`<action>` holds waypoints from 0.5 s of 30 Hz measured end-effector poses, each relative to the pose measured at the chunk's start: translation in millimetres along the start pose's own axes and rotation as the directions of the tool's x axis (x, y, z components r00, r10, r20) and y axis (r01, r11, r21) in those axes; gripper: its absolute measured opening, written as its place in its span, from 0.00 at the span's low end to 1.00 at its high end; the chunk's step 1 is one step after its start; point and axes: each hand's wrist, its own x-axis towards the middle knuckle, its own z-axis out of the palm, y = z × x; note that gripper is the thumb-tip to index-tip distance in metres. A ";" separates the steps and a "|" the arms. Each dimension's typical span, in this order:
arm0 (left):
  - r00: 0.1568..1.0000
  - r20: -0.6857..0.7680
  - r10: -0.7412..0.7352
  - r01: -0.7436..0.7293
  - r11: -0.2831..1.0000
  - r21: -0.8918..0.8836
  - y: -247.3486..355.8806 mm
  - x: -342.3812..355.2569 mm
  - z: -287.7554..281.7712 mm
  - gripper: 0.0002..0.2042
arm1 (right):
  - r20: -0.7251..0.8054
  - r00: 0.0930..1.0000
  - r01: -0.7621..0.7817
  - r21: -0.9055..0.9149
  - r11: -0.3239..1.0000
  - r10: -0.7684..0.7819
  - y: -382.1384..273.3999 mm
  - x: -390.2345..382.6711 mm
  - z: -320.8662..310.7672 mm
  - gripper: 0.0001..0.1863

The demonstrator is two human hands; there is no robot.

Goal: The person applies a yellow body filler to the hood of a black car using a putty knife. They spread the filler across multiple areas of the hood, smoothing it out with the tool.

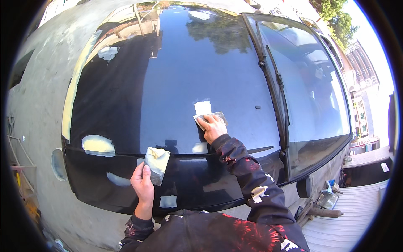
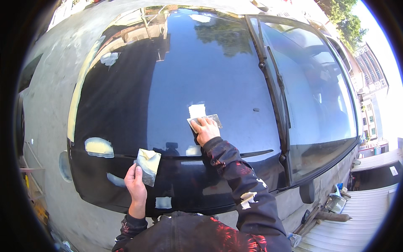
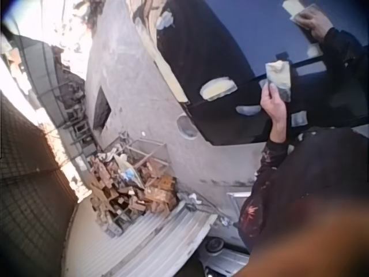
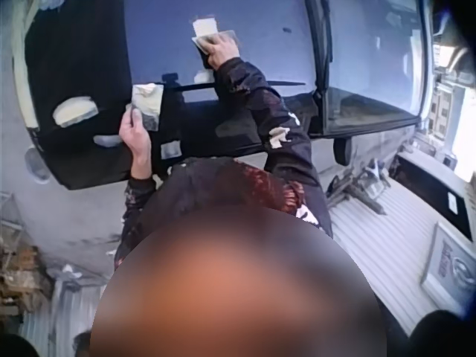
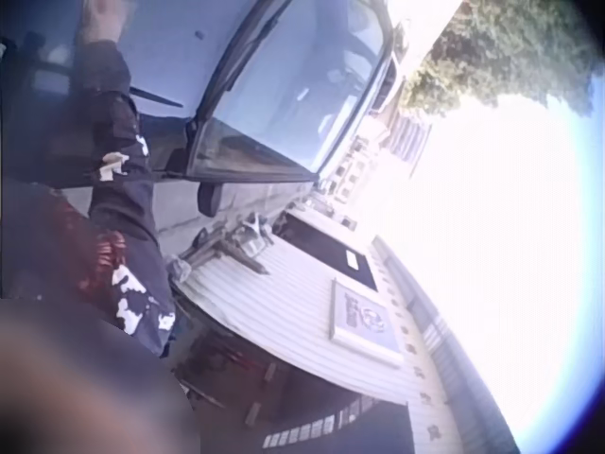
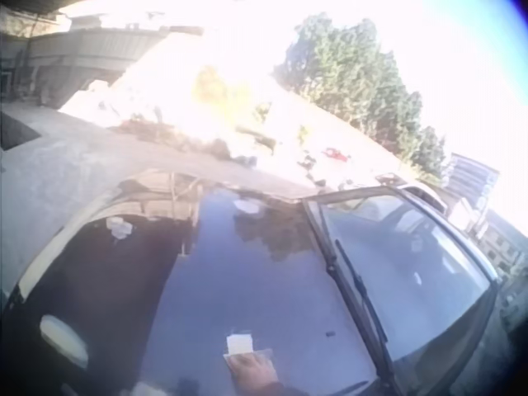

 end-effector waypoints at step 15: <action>1.000 0.011 -0.014 0.014 0.999 0.031 -1.6 -4.1 2.1 0.13 | -0.003 1.000 0.015 -0.019 1.000 -0.015 9.6 23.4 9.4 0.22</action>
